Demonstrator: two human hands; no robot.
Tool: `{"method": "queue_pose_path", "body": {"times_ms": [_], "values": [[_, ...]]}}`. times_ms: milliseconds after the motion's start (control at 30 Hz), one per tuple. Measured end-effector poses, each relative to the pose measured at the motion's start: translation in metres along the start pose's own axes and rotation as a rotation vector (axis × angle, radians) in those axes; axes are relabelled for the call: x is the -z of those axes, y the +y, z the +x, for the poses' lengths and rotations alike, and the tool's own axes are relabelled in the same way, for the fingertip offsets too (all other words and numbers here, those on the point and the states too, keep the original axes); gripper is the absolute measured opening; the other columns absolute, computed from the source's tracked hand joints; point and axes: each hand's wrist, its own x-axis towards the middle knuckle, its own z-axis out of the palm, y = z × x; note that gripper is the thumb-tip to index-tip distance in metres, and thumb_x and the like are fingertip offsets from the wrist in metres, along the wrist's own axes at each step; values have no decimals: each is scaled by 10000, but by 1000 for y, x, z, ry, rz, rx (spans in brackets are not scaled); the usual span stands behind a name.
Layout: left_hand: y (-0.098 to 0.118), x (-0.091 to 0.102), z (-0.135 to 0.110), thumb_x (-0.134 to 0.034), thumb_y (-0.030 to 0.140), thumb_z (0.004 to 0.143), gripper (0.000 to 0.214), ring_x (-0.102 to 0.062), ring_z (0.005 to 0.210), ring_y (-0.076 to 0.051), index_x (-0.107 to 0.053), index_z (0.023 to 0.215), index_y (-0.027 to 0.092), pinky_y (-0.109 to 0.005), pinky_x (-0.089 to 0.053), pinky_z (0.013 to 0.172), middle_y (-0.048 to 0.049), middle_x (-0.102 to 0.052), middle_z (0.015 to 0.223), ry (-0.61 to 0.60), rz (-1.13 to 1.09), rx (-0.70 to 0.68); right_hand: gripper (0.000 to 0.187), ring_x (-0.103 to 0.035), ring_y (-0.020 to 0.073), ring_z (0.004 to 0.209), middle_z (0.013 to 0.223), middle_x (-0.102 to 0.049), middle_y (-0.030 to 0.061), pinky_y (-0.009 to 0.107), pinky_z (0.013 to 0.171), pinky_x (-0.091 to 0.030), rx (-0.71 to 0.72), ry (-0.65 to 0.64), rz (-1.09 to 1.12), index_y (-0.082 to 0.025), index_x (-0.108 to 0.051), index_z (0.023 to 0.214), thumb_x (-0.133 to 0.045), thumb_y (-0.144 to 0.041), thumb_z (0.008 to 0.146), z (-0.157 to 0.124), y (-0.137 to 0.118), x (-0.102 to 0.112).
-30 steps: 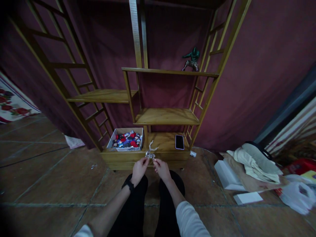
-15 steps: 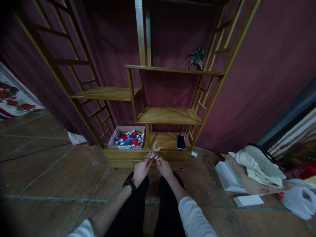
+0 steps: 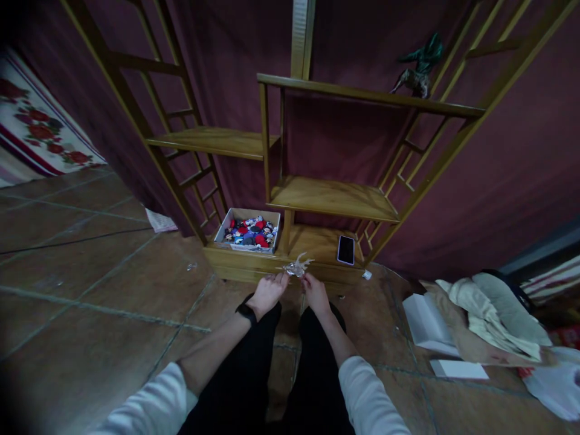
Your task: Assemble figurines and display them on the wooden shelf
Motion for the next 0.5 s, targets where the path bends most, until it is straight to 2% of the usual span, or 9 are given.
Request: {"method": "queue_pose_path", "body": {"times_ms": [167,333,500], "values": [[-1,-2,-2,-310,101,875,292,-581,835,-199,-463,1122,117,-313,-412,708,-130,-585,906,16,-8,12,219,-632,159,697,750,-639,4,263,643,-518,50,-13,-60,-224,-598,894,-415,-309,809,-4,-3,2],[-1,-4,-2,-327,82,865,277,-587,803,-200,-462,1107,92,-313,-415,681,-128,-580,885,49,9,-41,229,-637,170,708,766,-656,20,273,672,-510,71,-1,-143,-206,-606,904,-418,-297,810,-4,-4,5],[0,-5,-2,-323,65,859,311,-586,791,-196,-428,1152,75,-305,-416,671,-122,-582,868,56,30,-48,248,-637,166,709,789,-660,27,275,662,-521,44,-1,-102,-192,-608,918,-417,-304,806,-4,-2,6]]}}
